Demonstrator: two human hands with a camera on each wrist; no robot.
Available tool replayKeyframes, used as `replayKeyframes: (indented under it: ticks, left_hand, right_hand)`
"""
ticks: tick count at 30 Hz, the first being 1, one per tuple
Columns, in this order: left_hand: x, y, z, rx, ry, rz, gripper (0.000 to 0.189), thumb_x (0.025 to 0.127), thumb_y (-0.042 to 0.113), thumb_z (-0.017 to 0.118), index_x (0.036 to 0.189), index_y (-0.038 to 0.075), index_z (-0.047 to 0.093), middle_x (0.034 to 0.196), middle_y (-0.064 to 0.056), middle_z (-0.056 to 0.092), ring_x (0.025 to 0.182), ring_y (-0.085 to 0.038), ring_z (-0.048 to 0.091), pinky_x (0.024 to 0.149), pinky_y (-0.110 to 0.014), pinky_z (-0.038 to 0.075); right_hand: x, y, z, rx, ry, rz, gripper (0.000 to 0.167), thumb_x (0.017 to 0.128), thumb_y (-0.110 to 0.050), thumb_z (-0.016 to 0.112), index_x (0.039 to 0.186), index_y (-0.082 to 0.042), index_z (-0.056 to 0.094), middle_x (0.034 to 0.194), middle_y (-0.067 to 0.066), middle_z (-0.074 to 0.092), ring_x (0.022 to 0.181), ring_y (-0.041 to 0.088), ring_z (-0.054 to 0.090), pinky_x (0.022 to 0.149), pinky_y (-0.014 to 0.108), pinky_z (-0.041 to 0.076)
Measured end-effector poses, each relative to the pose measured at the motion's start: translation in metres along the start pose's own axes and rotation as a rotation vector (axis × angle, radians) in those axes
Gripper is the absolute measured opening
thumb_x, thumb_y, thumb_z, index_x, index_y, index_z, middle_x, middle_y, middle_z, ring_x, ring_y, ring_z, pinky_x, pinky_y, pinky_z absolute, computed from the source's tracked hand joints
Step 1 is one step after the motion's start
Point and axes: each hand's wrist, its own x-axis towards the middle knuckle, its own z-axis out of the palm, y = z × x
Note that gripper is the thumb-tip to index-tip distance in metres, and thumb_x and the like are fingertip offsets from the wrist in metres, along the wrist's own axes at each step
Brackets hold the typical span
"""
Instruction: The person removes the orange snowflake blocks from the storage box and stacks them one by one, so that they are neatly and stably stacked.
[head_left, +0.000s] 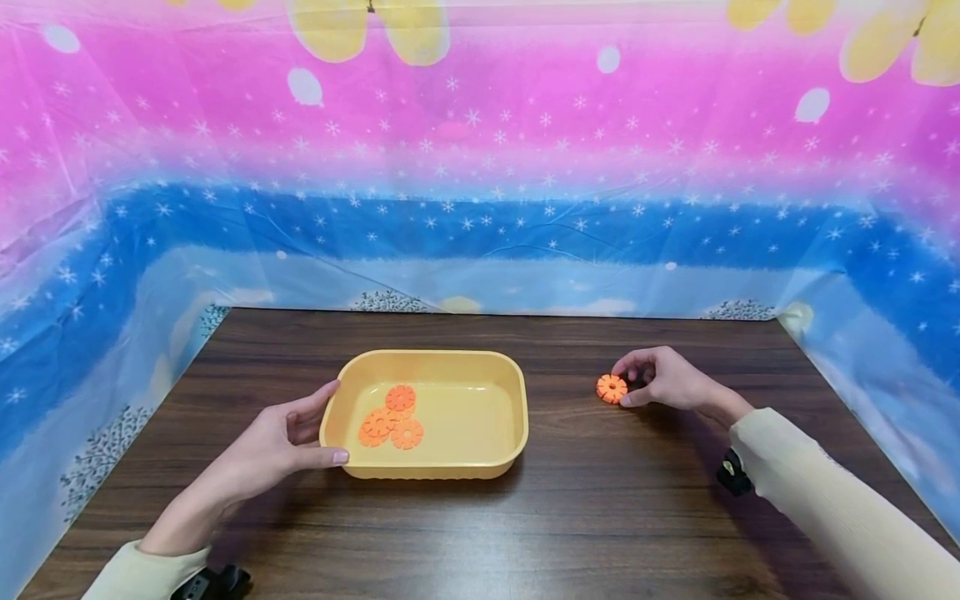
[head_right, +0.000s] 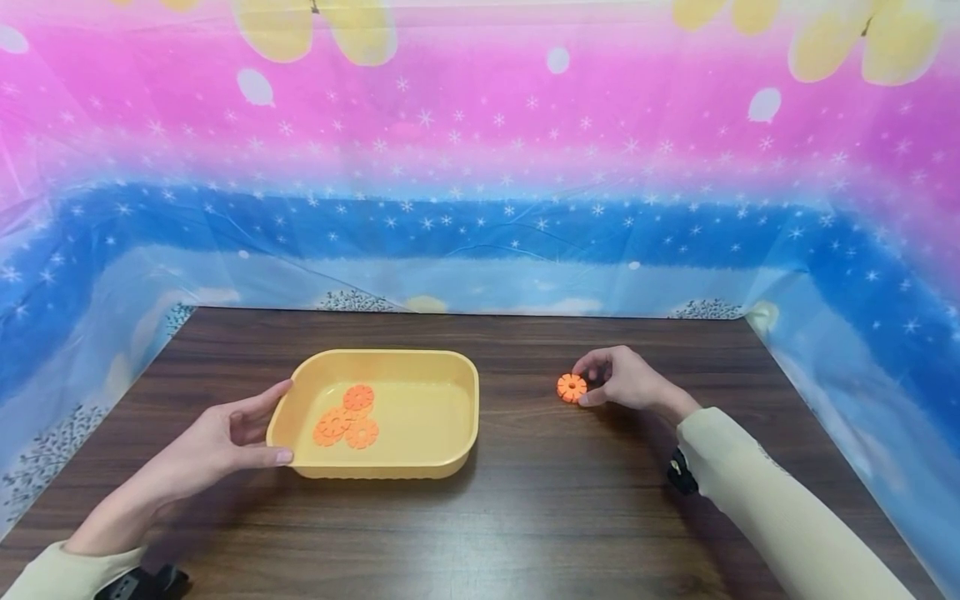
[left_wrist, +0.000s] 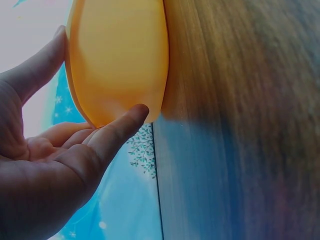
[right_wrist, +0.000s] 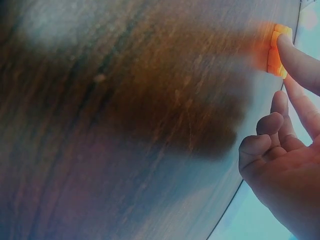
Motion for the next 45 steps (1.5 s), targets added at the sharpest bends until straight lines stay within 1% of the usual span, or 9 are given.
replayKeyframes:
  ticks: [8,14,24,29,35,41,45]
  left_hand:
    - [0.0,-0.001,-0.001,-0.002,0.001,0.009,0.094,0.075,0.017,0.078,0.148,0.01,0.019,0.147,-0.015,0.028,0.126,-0.03,0.038,0.085,-0.032,0.049]
    - [0.0,0.0,-0.001,0.014,0.007,0.013,0.093,0.076,0.017,0.078,0.148,0.01,0.019,0.146,-0.016,0.029,0.125,-0.031,0.04,0.084,-0.032,0.05]
    - [-0.001,0.001,-0.001,0.014,0.002,0.019,0.094,0.076,0.017,0.077,0.148,0.008,0.018,0.146,-0.017,0.027,0.126,-0.031,0.038,0.084,-0.032,0.049]
    - [-0.001,0.001,-0.001,0.017,-0.002,0.028,0.094,0.076,0.017,0.078,0.148,0.007,0.018,0.147,-0.017,0.027,0.126,-0.031,0.038,0.085,-0.031,0.049]
    - [0.0,0.0,-0.001,0.046,0.005,0.03,0.094,0.075,0.02,0.078,0.148,0.007,0.019,0.146,-0.017,0.028,0.126,-0.031,0.038,0.085,-0.031,0.049]
    - [0.0,0.0,0.0,0.044,0.013,0.011,0.094,0.075,0.02,0.078,0.148,0.009,0.02,0.146,-0.016,0.029,0.126,-0.03,0.039,0.085,-0.032,0.049]
    - [0.0,0.0,0.0,0.042,0.011,0.025,0.094,0.075,0.019,0.078,0.148,0.009,0.019,0.147,-0.017,0.028,0.126,-0.032,0.039,0.085,-0.032,0.049]
  right_hand:
    - [0.0,0.001,0.0,-0.003,-0.003,-0.007,0.035,0.073,-0.019,0.08,0.104,-0.011,0.065,0.089,0.013,0.053,0.065,0.023,0.04,0.056,0.029,0.034]
    - [0.0,0.001,0.0,-0.011,-0.004,-0.003,0.035,0.073,-0.019,0.08,0.104,-0.012,0.065,0.089,0.013,0.052,0.065,0.023,0.04,0.056,0.029,0.034]
    - [0.0,0.0,0.0,-0.012,-0.005,0.002,0.035,0.073,-0.018,0.08,0.104,-0.011,0.065,0.089,0.013,0.052,0.065,0.023,0.04,0.054,0.028,0.034]
    - [0.0,0.001,-0.003,-0.021,-0.01,0.005,0.037,0.073,-0.019,0.08,0.106,-0.011,0.064,0.09,0.013,0.053,0.064,0.023,0.04,0.055,0.029,0.034]
    - [0.0,0.0,-0.009,-0.047,-0.01,0.008,0.04,0.071,-0.019,0.081,0.107,-0.012,0.064,0.09,0.011,0.054,0.066,0.023,0.041,0.057,0.03,0.035]
    - [0.001,-0.008,-0.015,-0.063,-0.036,-0.003,0.041,0.072,-0.017,0.081,0.109,-0.01,0.064,0.091,0.013,0.054,0.064,0.024,0.041,0.056,0.03,0.035]
    - [0.001,-0.021,-0.019,-0.066,-0.061,-0.008,0.042,0.073,-0.016,0.079,0.111,-0.008,0.063,0.092,0.015,0.054,0.063,0.025,0.04,0.054,0.03,0.035]
